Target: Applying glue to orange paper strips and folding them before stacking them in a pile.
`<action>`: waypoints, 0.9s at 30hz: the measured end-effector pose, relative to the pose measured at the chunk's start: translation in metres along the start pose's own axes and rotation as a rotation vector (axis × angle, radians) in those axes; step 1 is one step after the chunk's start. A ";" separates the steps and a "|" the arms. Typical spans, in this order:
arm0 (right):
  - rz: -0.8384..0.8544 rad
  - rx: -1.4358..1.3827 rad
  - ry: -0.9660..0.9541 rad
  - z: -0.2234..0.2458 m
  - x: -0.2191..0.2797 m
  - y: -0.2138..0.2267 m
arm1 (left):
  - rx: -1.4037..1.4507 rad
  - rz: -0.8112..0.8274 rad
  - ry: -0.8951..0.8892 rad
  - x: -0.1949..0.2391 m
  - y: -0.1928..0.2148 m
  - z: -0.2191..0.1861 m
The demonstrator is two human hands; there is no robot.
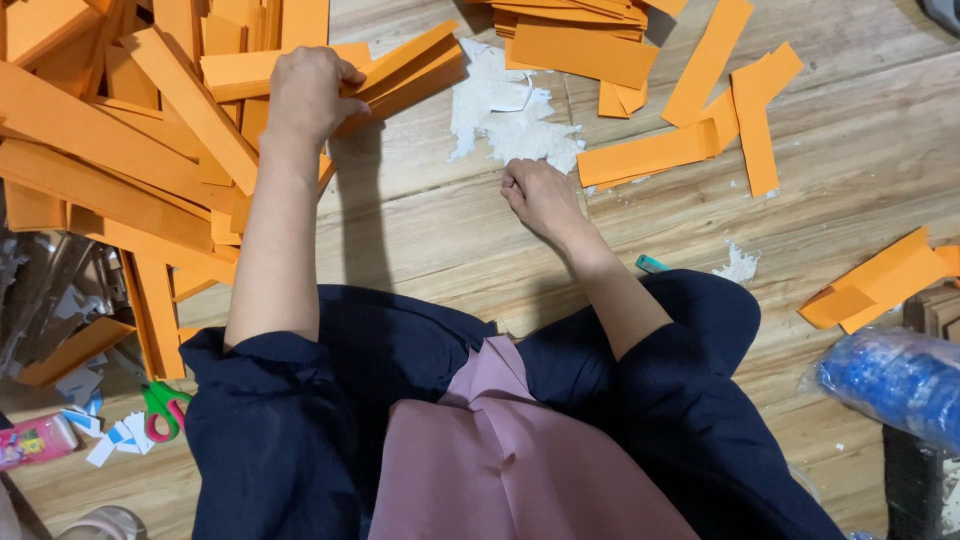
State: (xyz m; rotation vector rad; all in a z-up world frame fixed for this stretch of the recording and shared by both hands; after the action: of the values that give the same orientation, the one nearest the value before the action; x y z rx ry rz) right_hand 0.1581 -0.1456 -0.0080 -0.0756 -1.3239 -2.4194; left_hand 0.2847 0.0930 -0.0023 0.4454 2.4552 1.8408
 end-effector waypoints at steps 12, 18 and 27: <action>-0.013 0.001 0.008 0.001 -0.001 0.002 | -0.018 -0.026 -0.051 0.007 0.010 -0.014; 0.004 -0.021 0.011 0.005 0.000 0.002 | -0.148 -0.135 -0.132 0.015 0.007 -0.025; 0.001 -0.014 -0.022 0.002 0.001 0.004 | -0.280 -0.281 -0.125 0.021 -0.005 -0.027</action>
State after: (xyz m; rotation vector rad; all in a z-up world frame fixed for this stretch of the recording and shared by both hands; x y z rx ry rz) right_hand 0.1586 -0.1456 -0.0037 -0.1069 -1.3162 -2.4343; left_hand 0.2581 0.0721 0.0040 0.1820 2.0178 1.9277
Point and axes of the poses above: each hand's wrist, its own x-axis away from the middle knuckle, its own y-axis out of the back of the hand, z = x × y, the point moved 10 cm from there along -x, towards the middle knuckle, and after that the axes turned 2 degrees about -z, right-handed, at the moved point
